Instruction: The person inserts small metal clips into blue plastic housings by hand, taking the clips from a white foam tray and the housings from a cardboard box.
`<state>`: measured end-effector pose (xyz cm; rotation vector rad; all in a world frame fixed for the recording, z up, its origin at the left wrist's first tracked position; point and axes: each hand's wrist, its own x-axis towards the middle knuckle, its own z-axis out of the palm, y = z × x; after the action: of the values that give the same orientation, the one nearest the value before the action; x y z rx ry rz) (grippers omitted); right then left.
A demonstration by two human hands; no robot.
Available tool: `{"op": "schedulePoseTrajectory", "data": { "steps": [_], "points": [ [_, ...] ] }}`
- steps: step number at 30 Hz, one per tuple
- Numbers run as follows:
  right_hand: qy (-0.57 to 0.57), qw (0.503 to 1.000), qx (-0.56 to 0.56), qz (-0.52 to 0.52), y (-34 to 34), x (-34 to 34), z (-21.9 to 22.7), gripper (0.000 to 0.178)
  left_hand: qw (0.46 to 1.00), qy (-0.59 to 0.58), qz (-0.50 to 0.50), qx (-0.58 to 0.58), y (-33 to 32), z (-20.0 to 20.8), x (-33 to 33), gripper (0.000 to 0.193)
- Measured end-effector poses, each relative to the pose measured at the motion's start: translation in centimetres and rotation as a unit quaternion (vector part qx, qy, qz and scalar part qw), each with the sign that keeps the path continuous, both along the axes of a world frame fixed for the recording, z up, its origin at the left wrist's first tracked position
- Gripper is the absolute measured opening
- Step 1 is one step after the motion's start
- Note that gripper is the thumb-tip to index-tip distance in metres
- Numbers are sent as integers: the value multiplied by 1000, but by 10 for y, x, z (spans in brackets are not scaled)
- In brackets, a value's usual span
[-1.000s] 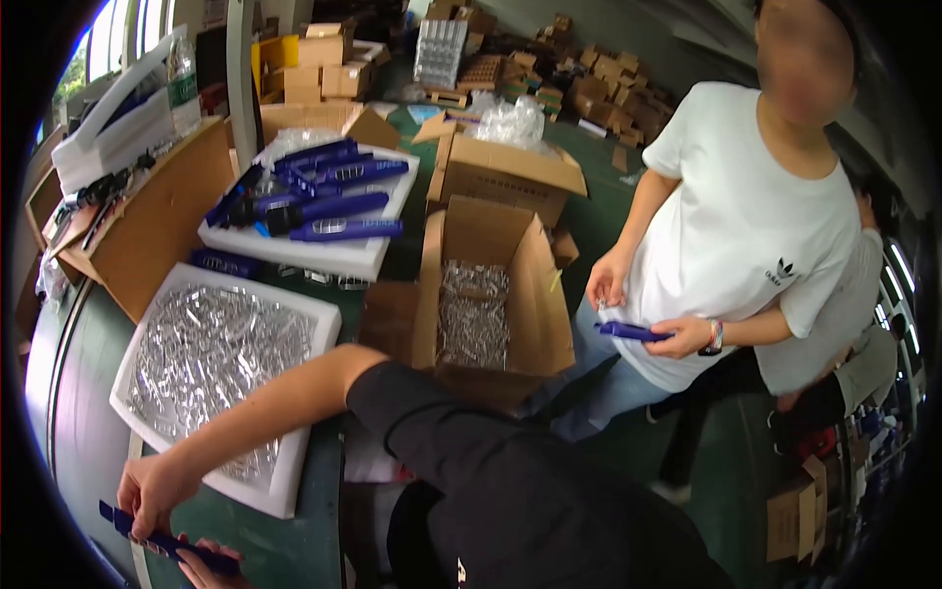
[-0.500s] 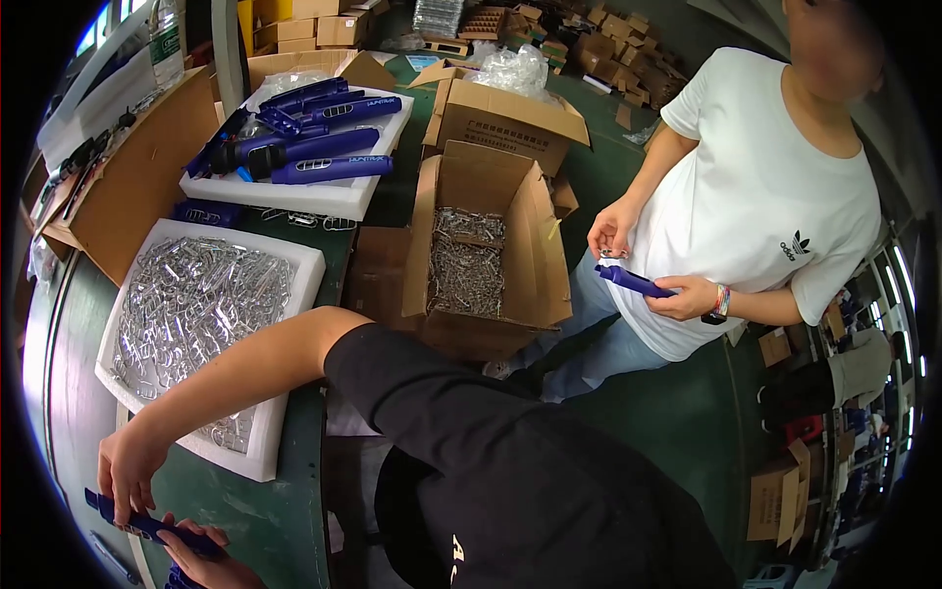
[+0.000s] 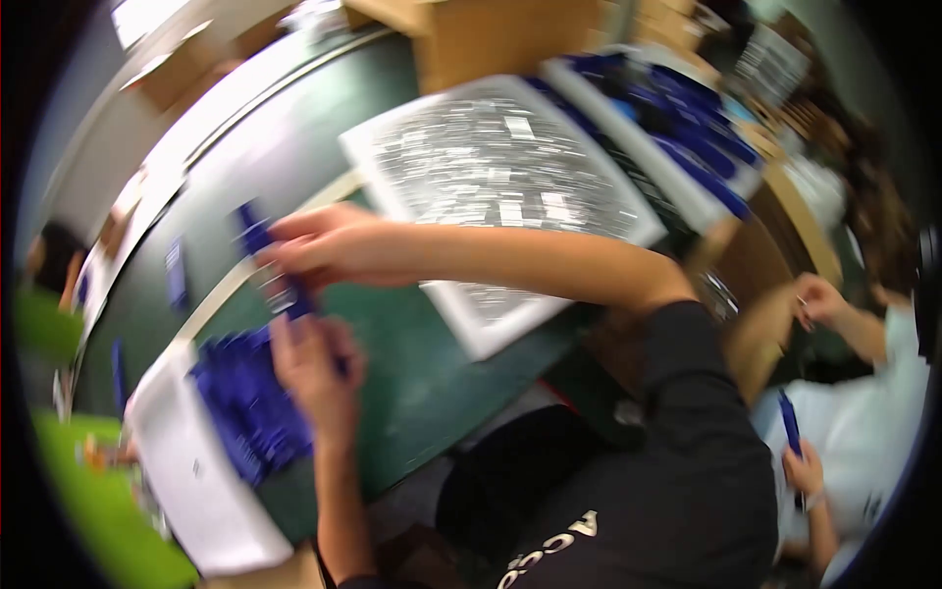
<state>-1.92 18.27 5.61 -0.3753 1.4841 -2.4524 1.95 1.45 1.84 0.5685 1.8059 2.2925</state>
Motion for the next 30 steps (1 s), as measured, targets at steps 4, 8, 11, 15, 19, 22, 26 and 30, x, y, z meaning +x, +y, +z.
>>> {"op": "schedulePoseTrajectory", "data": {
  "steps": [4,8,11,15,19,22,26,30],
  "points": [
    [-8,997,-66,32,-11,6,4,33,999,-1,-39,10,-8,9,1,37],
    [-5,991,-116,65,-8,6,-11,33,994,-29,-80,67,-9,6,3,39],
    [-4,990,-128,59,-8,8,-12,33,989,-49,-114,83,-10,5,3,39],
    [-6,989,-136,53,-6,13,-14,30,988,-55,-122,80,-9,5,8,39],
    [-20,988,-145,54,-6,15,-16,30,990,-58,-110,68,-7,3,12,38],
    [-19,989,-145,26,-7,17,-9,28,994,-44,-88,42,-7,11,9,36],
    [24,999,-34,-20,-13,10,-8,33,995,32,54,-71,-7,9,4,22],
    [139,968,151,-146,1,13,3,33,972,151,120,-135,1,6,6,13]
  ]
}}
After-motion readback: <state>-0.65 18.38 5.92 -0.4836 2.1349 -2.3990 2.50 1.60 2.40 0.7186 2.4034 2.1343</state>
